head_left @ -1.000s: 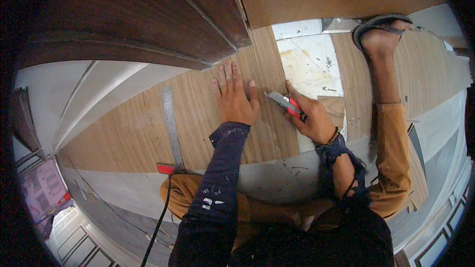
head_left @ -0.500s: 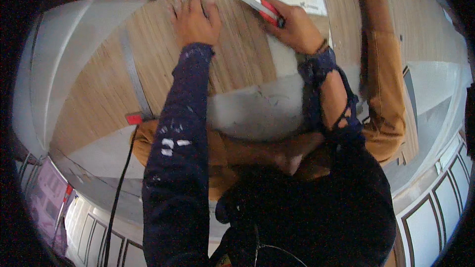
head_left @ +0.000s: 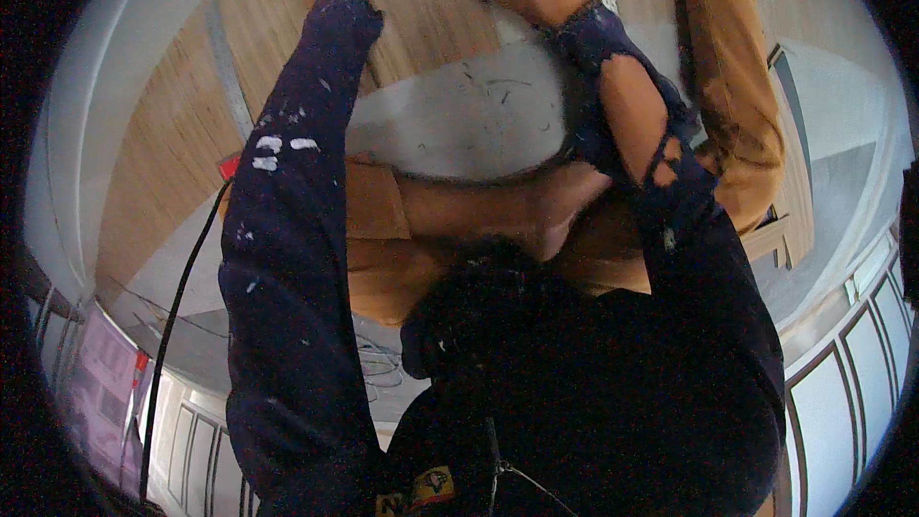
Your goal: The person cuts a piece of wood-patterned floor tile using a utility knife and a metal ruler while sitting on the floor.
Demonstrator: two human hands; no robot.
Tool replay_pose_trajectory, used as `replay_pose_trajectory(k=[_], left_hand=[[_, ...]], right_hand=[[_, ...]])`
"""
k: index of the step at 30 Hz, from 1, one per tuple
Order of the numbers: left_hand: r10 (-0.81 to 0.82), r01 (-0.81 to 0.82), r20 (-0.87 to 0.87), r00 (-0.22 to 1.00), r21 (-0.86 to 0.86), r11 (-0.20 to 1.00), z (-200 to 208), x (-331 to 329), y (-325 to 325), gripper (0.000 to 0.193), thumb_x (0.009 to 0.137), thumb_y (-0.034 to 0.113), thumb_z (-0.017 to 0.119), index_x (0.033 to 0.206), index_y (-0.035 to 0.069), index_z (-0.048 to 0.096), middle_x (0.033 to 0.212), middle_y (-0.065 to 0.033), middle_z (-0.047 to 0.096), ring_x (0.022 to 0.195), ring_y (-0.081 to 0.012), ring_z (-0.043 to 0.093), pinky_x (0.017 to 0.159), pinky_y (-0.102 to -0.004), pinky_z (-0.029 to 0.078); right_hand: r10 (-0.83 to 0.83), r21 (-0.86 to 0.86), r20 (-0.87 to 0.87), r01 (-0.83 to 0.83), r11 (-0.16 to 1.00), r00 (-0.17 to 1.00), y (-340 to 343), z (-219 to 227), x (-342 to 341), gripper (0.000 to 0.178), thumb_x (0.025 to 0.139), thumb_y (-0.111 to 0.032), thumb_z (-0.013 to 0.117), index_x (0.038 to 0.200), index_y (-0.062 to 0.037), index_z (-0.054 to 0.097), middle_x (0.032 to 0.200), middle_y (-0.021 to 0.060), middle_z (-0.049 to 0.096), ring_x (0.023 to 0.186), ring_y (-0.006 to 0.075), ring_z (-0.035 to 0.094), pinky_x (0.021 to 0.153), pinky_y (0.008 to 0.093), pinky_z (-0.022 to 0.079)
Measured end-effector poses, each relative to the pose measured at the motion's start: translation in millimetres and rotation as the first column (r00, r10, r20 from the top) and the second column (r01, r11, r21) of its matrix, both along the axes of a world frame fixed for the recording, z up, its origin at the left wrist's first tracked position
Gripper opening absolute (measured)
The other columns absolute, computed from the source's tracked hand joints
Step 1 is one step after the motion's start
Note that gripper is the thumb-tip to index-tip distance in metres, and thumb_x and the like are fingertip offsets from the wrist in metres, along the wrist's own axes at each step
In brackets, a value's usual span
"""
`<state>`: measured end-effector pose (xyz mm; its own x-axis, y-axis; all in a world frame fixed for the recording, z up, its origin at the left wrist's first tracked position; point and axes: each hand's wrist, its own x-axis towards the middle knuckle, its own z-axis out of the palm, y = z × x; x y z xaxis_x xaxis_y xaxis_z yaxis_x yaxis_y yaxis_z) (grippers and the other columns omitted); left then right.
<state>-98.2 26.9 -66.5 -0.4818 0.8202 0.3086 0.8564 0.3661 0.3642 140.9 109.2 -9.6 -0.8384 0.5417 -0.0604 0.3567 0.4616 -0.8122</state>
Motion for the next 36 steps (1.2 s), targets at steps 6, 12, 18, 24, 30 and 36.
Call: replay_pose_trajectory(k=[6, 12, 18, 24, 30, 36], left_hand=[[0.004, 0.007, -0.102, 0.995, 0.105, 0.994, -21, -22, 5, 0.056, 0.097, 0.025, 0.049, 0.146, 0.0, 0.047, 0.148, -0.0234, 0.049, 0.142, -0.0425, 0.038, 0.12, -0.0479, 0.025], [-0.026, 0.041, -0.139, 0.99, 0.107, 0.993, -25, -23, -1, 0.054, 0.095, 0.023, 0.048, 0.144, -0.001, 0.05, 0.148, -0.0225, 0.049, 0.142, -0.041, 0.038, 0.119, -0.047, 0.028], [-0.019, 0.019, -0.186, 0.982, -0.001, 1.0, -14, -10, 3, 0.051, 0.094, 0.019, 0.048, 0.141, -0.001, 0.052, 0.148, -0.0235, 0.049, 0.141, -0.0407, 0.04, 0.118, -0.0467, 0.031], [-0.01, 0.013, 0.086, 0.996, -0.039, 0.999, -17, -3, -23, 0.067, 0.093, 0.032, 0.061, 0.146, -0.005, 0.043, 0.155, -0.0274, 0.037, 0.147, -0.0428, 0.029, 0.121, -0.0463, 0.027], [-0.376, 0.398, 0.139, 0.916, -0.213, 0.892, 15, -8, -93, 0.08, 0.092, 0.043, 0.063, 0.151, -0.003, 0.035, 0.159, -0.0232, 0.032, 0.148, -0.0413, 0.027, 0.122, -0.0499, 0.023], [-0.448, 0.441, 0.102, 0.888, -0.469, 0.765, 27, -32, -87, 0.124, 0.069, 0.062, 0.08, 0.157, -0.002, 0.02, 0.163, -0.0245, 0.021, 0.153, -0.0382, 0.017, 0.123, -0.0509, 0.02]], right_hand=[[-0.149, 0.141, 0.081, 0.136, 0.981, 0.986, -54, -17, 67, 0.083, 0.078, -0.026, 0.083, 0.151, -0.0203, 0.044, 0.11, 0.0204, 0.07, 0.1, 0.0409, 0.066, 0.086, 0.0432, 0.054], [-0.216, 0.129, 0.094, 0.203, 0.971, 0.972, -58, -21, 65, 0.073, 0.076, -0.029, 0.083, 0.141, -0.014, 0.053, 0.123, 0.0173, 0.067, 0.105, 0.039, 0.066, 0.091, 0.0459, 0.054], [-0.19, 0.164, 0.029, 0.183, 0.969, 0.981, -57, -30, 65, 0.07, 0.08, -0.03, 0.08, 0.143, -0.0165, 0.053, 0.118, 0.0199, 0.068, 0.103, 0.0403, 0.066, 0.088, 0.0453, 0.054], [-0.143, 0.084, 0.125, 0.133, 0.988, 0.982, -66, -22, 57, 0.047, 0.092, -0.028, 0.066, 0.137, -0.018, 0.058, 0.106, 0.0215, 0.07, 0.093, 0.0428, 0.068, 0.078, 0.0497, 0.055], [-0.129, 0.05, 0.067, 0.126, 0.991, 0.989, -66, -23, 62, 0.045, 0.091, -0.021, 0.066, 0.135, -0.0176, 0.059, 0.098, 0.0221, 0.071, 0.088, 0.0435, 0.068, 0.075, 0.0496, 0.055], [-0.141, -0.02, 0.107, 0.144, 0.989, 0.984, -62, -14, 64, 0.046, 0.087, -0.018, 0.071, 0.132, -0.0134, 0.06, 0.096, 0.0237, 0.07, 0.09, 0.0425, 0.068, 0.075, 0.0477, 0.055]])
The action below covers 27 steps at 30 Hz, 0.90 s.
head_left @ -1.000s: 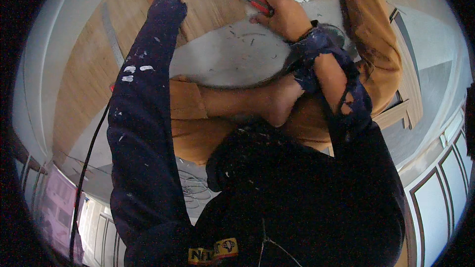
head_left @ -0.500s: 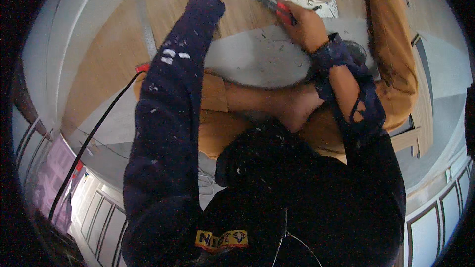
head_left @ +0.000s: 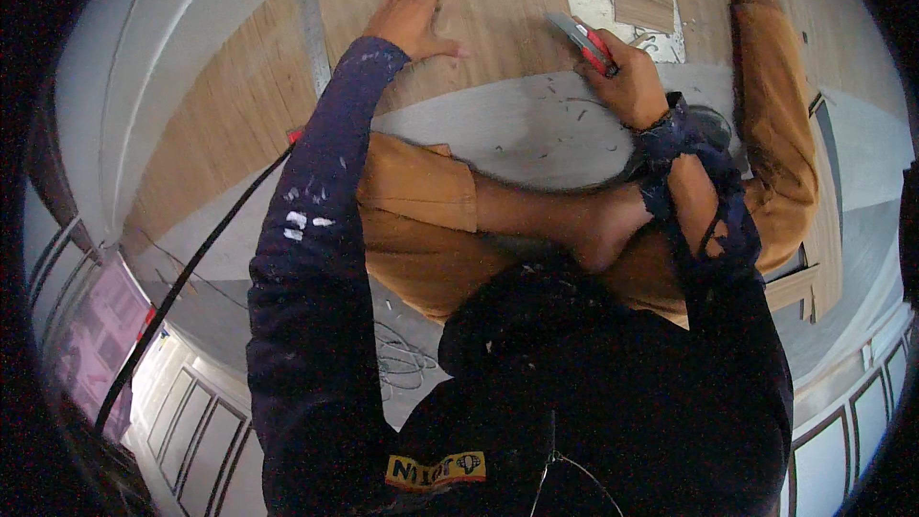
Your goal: The person cuts a piece of wood-patterned floor tile using a utility knife and a metal ruler while sitting on the floor.
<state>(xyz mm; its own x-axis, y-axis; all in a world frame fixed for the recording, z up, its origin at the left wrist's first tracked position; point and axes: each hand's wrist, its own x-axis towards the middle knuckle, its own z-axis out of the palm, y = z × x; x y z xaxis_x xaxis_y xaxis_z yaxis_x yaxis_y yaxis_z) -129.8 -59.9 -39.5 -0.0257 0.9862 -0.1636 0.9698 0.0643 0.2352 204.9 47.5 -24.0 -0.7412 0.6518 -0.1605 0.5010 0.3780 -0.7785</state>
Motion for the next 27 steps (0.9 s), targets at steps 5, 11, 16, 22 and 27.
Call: replay_pose_trajectory(k=[5, 11, 16, 22, 27], left_hand=[[0.026, -0.066, -0.193, 0.981, -0.205, 0.977, 18, 14, 10, 0.133, 0.06, 0.062, 0.086, 0.157, -0.001, 0.019, 0.165, -0.024, 0.014, 0.153, -0.0409, 0.014, 0.12, -0.0586, 0.022], [0.041, -0.086, -0.162, 0.986, -0.281, 0.956, 27, 11, 26, 0.15, 0.05, 0.067, 0.088, 0.159, 0.0, 0.01, 0.167, -0.022, 0.004, 0.153, -0.0426, 0.01, 0.118, -0.0628, 0.021], [0.022, -0.088, -0.217, 0.976, -0.297, 0.951, 27, 7, 38, 0.164, 0.04, 0.074, 0.087, 0.158, -0.001, 0.002, 0.166, -0.0262, 0.001, 0.152, -0.0474, 0.009, 0.118, -0.0643, 0.019], [0.015, -0.072, -0.209, 0.978, -0.266, 0.961, 24, 5, 39, 0.162, 0.039, 0.074, 0.088, 0.159, 0.001, 0.006, 0.165, -0.0267, 0.003, 0.151, -0.0479, 0.01, 0.118, -0.0645, 0.018], [0.059, -0.069, -0.055, 0.997, -0.195, 0.978, 4, -28, 40, 0.149, 0.045, 0.07, 0.089, 0.158, 0.005, 0.017, 0.165, -0.0199, 0.013, 0.151, -0.0434, 0.017, 0.118, -0.0628, 0.021]], right_hand=[[-0.007, 0.037, -0.065, 0.009, 0.999, 0.998, -6, -7, -3, 0.046, 0.088, -0.018, 0.07, 0.133, -0.0128, 0.06, 0.095, 0.0243, 0.07, 0.088, 0.0426, 0.068, 0.073, 0.0461, 0.054], [0.009, -0.021, -0.038, -0.01, 1.0, 0.999, -2, -6, -2, 0.059, 0.086, -0.009, 0.069, 0.142, -0.0163, 0.055, 0.093, 0.0248, 0.068, 0.084, 0.0424, 0.069, 0.073, 0.0428, 0.055], [0.027, -0.042, -0.047, -0.029, 0.999, 0.998, -2, 1, -5, 0.068, 0.081, -0.004, 0.072, 0.145, -0.015, 0.053, 0.097, 0.0237, 0.069, 0.087, 0.0406, 0.07, 0.077, 0.0399, 0.055], [0.069, 0.003, -0.096, -0.069, 0.998, 0.993, 2, -8, 3, 0.068, 0.082, -0.007, 0.075, 0.145, -0.013, 0.052, 0.106, 0.023, 0.07, 0.091, 0.0395, 0.07, 0.079, 0.0395, 0.055], [0.087, -0.031, 0.019, -0.086, 0.996, 0.996, 2, 0, -4, 0.067, 0.082, -0.006, 0.075, 0.145, -0.0136, 0.052, 0.103, 0.0235, 0.069, 0.088, 0.0381, 0.07, 0.078, 0.0393, 0.055]])
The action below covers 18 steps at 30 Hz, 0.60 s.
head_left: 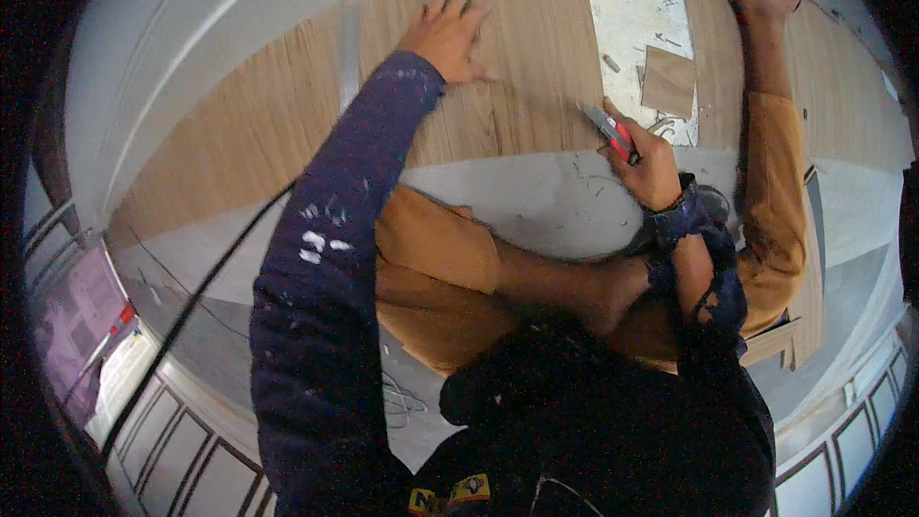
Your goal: The person cuts a piece of wood-patterned floor tile using a utility knife and a metal ruler while sitting on the floor.
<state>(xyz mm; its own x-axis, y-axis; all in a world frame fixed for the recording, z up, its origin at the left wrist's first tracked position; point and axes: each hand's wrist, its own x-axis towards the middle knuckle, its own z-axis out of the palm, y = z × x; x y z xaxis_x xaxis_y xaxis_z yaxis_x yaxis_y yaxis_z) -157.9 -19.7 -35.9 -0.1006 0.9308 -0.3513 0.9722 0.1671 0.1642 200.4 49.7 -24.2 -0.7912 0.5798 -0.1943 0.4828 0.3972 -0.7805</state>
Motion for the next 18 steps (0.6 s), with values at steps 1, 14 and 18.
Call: replay_pose_trajectory(k=[1, 14, 18], left_hand=[[0.006, -0.006, -0.003, 1.0, 0.02, 1.0, 2, -5, 4, 0.144, 0.048, 0.068, 0.089, 0.158, 0.007, 0.019, 0.166, -0.0179, 0.015, 0.151, -0.0422, 0.017, 0.118, -0.0616, 0.022], [-0.106, 0.131, -0.126, 0.986, 0.208, 0.969, -32, -21, -3, 0.144, 0.055, 0.057, 0.091, 0.159, -0.001, 0.011, 0.166, -0.0254, 0.001, 0.152, -0.0468, -0.003, 0.124, -0.056, 0.01], [0.031, -0.034, -0.129, 0.991, -0.022, 0.999, 10, 20, 20, 0.145, 0.047, 0.054, 0.093, 0.16, 0.009, 0.015, 0.167, -0.0187, 0.015, 0.152, -0.0436, 0.017, 0.122, -0.055, 0.022]], right_hand=[[-0.004, 0.03, -0.005, 0.004, 1.0, 1.0, 0, 0, 0, 0.067, 0.082, -0.006, 0.075, 0.145, -0.0136, 0.053, 0.101, 0.0236, 0.069, 0.087, 0.0375, 0.07, 0.078, 0.0391, 0.055], [-0.053, 0.036, 0.021, 0.052, 0.998, 0.998, -1, 3, -7, 0.04, 0.081, -0.016, 0.082, 0.114, -0.0022, 0.064, 0.076, 0.0161, 0.061, 0.065, 0.0239, 0.056, 0.066, 0.0339, 0.049], [-0.058, 0.061, 0.086, 0.053, 0.997, 0.995, 5, 8, 0, 0.055, 0.079, -0.02, 0.082, 0.129, -0.0115, 0.063, 0.088, 0.0223, 0.068, 0.081, 0.0421, 0.067, 0.07, 0.0409, 0.053]])
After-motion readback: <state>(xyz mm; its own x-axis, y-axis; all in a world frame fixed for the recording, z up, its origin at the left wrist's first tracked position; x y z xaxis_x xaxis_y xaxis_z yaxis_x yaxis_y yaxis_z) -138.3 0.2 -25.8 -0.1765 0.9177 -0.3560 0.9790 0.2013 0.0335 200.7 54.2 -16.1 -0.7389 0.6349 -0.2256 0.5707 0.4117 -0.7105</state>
